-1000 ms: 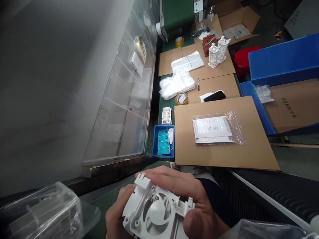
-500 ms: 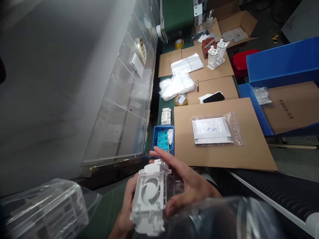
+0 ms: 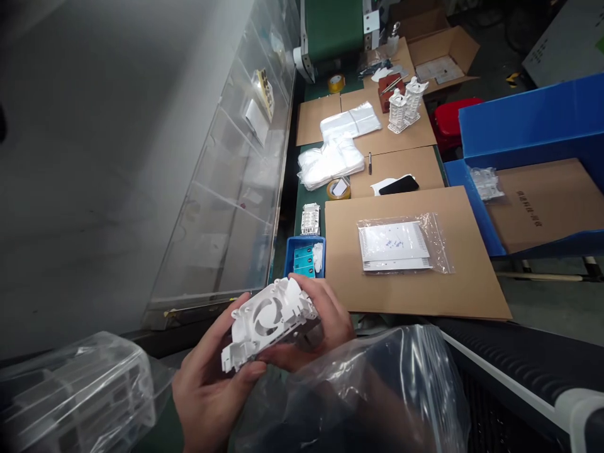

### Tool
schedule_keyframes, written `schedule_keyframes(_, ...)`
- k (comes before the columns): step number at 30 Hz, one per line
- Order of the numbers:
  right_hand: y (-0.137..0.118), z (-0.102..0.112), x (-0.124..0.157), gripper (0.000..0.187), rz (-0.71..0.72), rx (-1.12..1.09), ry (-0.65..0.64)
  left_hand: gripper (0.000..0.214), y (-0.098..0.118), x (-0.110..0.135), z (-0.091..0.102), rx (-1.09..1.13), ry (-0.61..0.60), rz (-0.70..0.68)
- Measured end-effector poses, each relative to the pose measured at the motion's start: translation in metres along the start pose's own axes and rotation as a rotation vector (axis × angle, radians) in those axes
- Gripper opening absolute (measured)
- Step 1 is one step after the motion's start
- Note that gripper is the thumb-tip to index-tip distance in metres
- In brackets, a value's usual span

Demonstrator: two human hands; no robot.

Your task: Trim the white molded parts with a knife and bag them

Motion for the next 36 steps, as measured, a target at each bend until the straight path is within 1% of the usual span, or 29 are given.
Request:
schedule_keyframes(3, -0.006, -0.007, 0.006, 0.062, 0.005, 0.02, -0.009, 0.059, 0.004, -0.002, 0.004, -0.041, 0.011, -0.065)
schedule_keyframes(7, -0.014, -0.009, 0.006, 0.052, -0.01, 0.041, -0.001, 0.054, 0.007, -0.001, 0.009, -0.067, 0.005, -0.073)
schedule_keyframes(12, -0.018, -0.009, 0.007, 0.055, -0.059, 0.056, -0.01, 0.051, 0.009, 0.0, 0.009, -0.069, -0.005, -0.05)
schedule_keyframes(16, -0.019, -0.009, 0.009, 0.051, -0.082, 0.104, -0.01, 0.048, 0.007, 0.003, 0.011, -0.083, 0.009, -0.034)
schedule_keyframes(21, -0.019, -0.01, 0.011, 0.055, -0.082, 0.129, 0.013, 0.046, 0.004, 0.008, 0.012, -0.062, 0.047, 0.035)
schedule_keyframes(24, -0.018, -0.01, 0.011, 0.053, -0.086, 0.124, 0.01, 0.047, 0.003, 0.009, 0.01, -0.051, 0.061, 0.071)
schedule_keyframes(27, -0.018, -0.009, 0.011, 0.052, -0.116, 0.114, -0.018, 0.046, 0.004, 0.011, 0.01, -0.048, 0.078, 0.072)
schedule_keyframes(32, -0.022, -0.009, 0.012, 0.05, -0.13, 0.12, -0.021, 0.046, 0.007, 0.012, 0.01, -0.06, 0.087, 0.09)
schedule_keyframes(36, -0.025, -0.009, 0.014, 0.048, -0.138, 0.126, -0.016, 0.046, 0.006, 0.013, 0.01, -0.056, 0.074, 0.064)
Point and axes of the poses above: each hand's wrist, its own x-axis away from the middle knuckle, its own z-axis out of the back of the hand, y = z × x, the point moved 1 cm from there along -x, towards the middle knuckle, and after that the axes turned 6 degrees about y, right-handed, at the moved point
